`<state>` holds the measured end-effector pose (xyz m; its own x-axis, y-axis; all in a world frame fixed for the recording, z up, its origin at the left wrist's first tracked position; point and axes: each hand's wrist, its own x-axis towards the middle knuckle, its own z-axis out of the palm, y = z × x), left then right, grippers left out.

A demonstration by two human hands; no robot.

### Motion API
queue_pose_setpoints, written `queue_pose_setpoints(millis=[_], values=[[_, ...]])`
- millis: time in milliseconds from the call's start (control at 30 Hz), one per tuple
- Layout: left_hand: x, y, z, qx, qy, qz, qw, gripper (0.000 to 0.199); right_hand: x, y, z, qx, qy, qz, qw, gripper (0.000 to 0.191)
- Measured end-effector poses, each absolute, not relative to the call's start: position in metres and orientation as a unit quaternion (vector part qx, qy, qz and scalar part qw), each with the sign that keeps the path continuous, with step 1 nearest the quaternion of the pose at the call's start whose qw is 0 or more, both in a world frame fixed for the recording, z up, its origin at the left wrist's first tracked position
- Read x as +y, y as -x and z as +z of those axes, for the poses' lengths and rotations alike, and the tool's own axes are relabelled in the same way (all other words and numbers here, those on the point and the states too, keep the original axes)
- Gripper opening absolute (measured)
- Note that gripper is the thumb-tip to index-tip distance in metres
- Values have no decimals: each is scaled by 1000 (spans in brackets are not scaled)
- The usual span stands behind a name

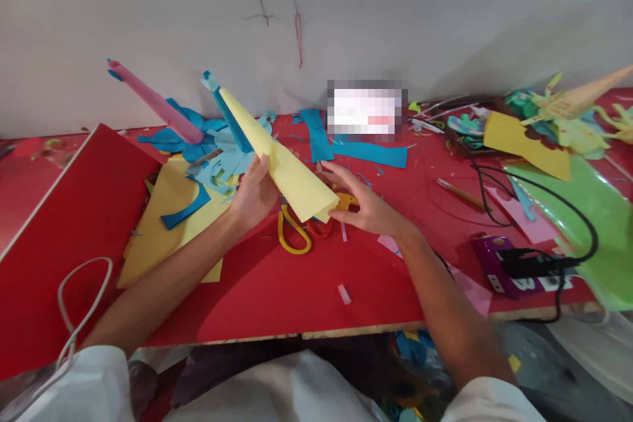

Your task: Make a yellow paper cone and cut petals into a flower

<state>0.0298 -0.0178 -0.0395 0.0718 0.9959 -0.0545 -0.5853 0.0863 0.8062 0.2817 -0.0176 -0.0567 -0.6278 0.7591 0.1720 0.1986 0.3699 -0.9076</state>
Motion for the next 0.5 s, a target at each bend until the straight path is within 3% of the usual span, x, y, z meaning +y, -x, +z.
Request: queue_pose_setpoints(millis=[167,233,367,500], values=[[-23,-35,-63,310,-330,577,680,34,-17,-275,-81,-743,408,372,379,43],[-24,-35,-73,302,-324,575,688,42,-13,-278,-86,-722,434,344,415,35],[-26,-29,-88,308,-331,565,690,62,-1,-294,-96,-627,410,393,534,45],[-26,-21,-98,371,-407,579,602,44,9,-309,-105,-584,402,419,568,47]])
